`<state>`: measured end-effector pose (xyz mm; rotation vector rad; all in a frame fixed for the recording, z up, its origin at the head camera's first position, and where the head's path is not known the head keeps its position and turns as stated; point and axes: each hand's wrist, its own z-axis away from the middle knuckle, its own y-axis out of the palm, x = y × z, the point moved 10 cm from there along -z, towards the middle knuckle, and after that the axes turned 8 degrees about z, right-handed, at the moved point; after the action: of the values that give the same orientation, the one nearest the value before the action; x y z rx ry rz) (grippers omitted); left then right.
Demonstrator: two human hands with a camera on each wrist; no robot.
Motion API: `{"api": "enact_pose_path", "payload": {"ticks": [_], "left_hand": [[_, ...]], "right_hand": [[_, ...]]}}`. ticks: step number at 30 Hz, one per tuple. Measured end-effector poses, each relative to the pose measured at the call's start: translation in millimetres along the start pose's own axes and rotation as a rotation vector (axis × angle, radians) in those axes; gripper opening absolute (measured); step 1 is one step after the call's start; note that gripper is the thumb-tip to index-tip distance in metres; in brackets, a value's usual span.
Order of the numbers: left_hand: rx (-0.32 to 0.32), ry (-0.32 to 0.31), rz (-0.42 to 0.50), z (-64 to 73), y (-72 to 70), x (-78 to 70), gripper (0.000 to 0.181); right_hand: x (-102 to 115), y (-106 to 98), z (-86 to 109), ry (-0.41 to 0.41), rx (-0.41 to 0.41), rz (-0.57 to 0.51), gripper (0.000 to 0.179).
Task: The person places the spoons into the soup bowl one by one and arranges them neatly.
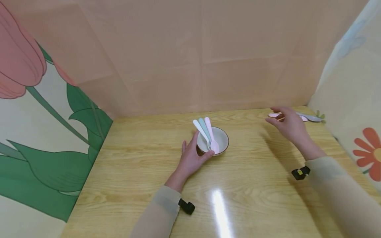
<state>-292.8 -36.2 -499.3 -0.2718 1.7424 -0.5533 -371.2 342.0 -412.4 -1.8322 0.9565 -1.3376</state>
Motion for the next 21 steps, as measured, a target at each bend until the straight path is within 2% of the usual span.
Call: {"api": "enact_pose_path", "payload": {"ticks": [7,14,21], "left_hand": [[0.002,0.010,-0.006,-0.8,0.2,-0.5,0.108],[0.008,0.012,-0.005,-0.1,-0.6,-2.3,0.109],[0.007,0.014,0.001,1.6,-1.3,-4.1,0.107]], "right_hand": [[-25.3,-5.7,-5.5,0.034,0.008,0.040,0.063],[-41.5,-14.7,-7.7,0.018,-0.027,0.022,0.053],[-62.5,-21.1,-11.9,0.071,-0.003,0.040,0.067]]}}
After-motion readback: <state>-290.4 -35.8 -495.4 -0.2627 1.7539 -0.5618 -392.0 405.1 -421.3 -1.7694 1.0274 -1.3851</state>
